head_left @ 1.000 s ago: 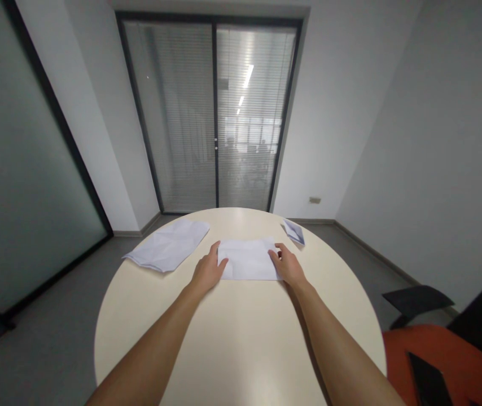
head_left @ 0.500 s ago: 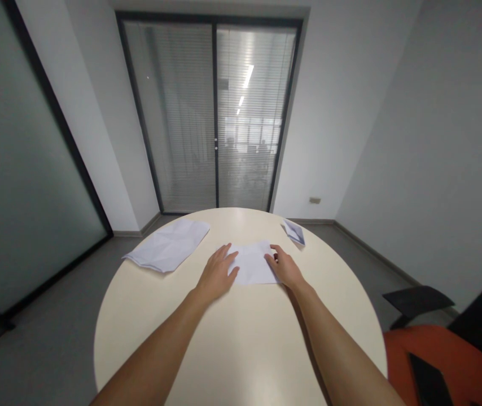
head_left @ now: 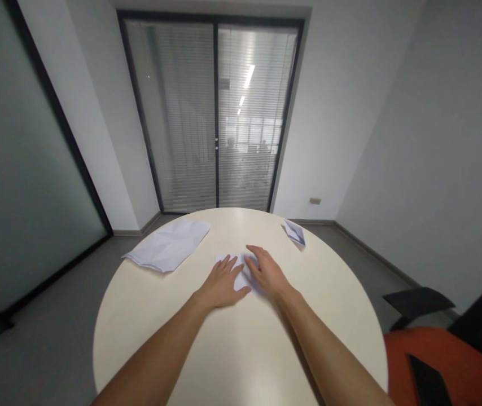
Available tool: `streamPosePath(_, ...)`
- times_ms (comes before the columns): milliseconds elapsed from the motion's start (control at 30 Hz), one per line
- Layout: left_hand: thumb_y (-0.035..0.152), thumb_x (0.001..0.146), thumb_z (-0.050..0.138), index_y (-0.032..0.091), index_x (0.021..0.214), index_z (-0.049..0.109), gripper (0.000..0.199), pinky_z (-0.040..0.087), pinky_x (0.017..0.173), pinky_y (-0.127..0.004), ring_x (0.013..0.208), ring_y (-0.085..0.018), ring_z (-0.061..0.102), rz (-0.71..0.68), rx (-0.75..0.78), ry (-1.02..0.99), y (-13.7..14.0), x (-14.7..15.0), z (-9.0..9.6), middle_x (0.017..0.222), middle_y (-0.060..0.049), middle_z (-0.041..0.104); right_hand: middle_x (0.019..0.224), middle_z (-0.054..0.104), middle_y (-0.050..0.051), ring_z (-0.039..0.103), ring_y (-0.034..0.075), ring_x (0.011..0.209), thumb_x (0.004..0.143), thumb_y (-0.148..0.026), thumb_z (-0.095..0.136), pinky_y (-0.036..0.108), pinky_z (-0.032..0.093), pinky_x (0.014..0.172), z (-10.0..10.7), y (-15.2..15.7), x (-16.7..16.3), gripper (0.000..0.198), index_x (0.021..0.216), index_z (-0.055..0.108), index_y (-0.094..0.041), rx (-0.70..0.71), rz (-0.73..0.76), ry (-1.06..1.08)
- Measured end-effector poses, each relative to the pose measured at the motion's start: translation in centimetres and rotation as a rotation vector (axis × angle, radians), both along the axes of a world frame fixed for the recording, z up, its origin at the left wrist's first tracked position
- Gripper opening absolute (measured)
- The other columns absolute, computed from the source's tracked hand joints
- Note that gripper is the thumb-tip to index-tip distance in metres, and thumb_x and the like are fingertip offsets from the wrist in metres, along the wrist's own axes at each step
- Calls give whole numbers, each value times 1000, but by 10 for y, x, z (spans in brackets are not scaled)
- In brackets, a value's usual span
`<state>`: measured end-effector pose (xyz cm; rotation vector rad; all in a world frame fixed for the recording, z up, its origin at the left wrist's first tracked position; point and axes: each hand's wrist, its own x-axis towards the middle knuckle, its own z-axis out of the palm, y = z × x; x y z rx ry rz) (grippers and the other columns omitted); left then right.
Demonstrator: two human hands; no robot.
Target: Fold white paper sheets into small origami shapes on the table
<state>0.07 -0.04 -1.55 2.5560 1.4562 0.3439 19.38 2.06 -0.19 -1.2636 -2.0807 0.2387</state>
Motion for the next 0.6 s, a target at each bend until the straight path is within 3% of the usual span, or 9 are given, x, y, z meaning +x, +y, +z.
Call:
streamPosePath(133, 65, 91, 41, 14, 156, 30, 82, 16, 123, -49, 152, -34, 14, 13, -21, 17, 0, 1, 0, 164, -14, 22, 153, 45, 14, 40, 25, 142, 103, -51, 26, 43, 29, 119, -8, -10, -20, 63, 150, 41, -13, -175, 115, -95)
streamPosePath(267, 54, 98, 31, 15, 156, 27, 70, 14, 124, -48, 153, -31, 14, 49, -40, 39, 3, 1, -3, 165, -12, 20, 161, 31, 11, 23, 31, 150, 103, -52, 19, 52, 18, 121, -15, -6, -15, 66, 155, 33, -14, -306, 41, -262)
streamPosePath(400, 56, 99, 29, 15, 155, 31, 69, 15, 123, -49, 153, -31, 14, 64, -37, 56, 5, 0, -4, 164, -12, 21, 162, 27, 13, 18, 31, 152, 103, -50, 22, 50, 16, 121, -15, 3, 3, 66, 154, 34, -11, -325, -107, -361)
streamPosePath(600, 61, 97, 31, 19, 154, 33, 71, 14, 123, -50, 153, -33, 12, 75, -38, 44, 7, -4, -5, 165, -11, 20, 159, 32, 19, 24, 33, 149, 103, -46, 28, 48, 21, 119, -14, 8, 14, 64, 152, 35, -5, -292, -241, -382)
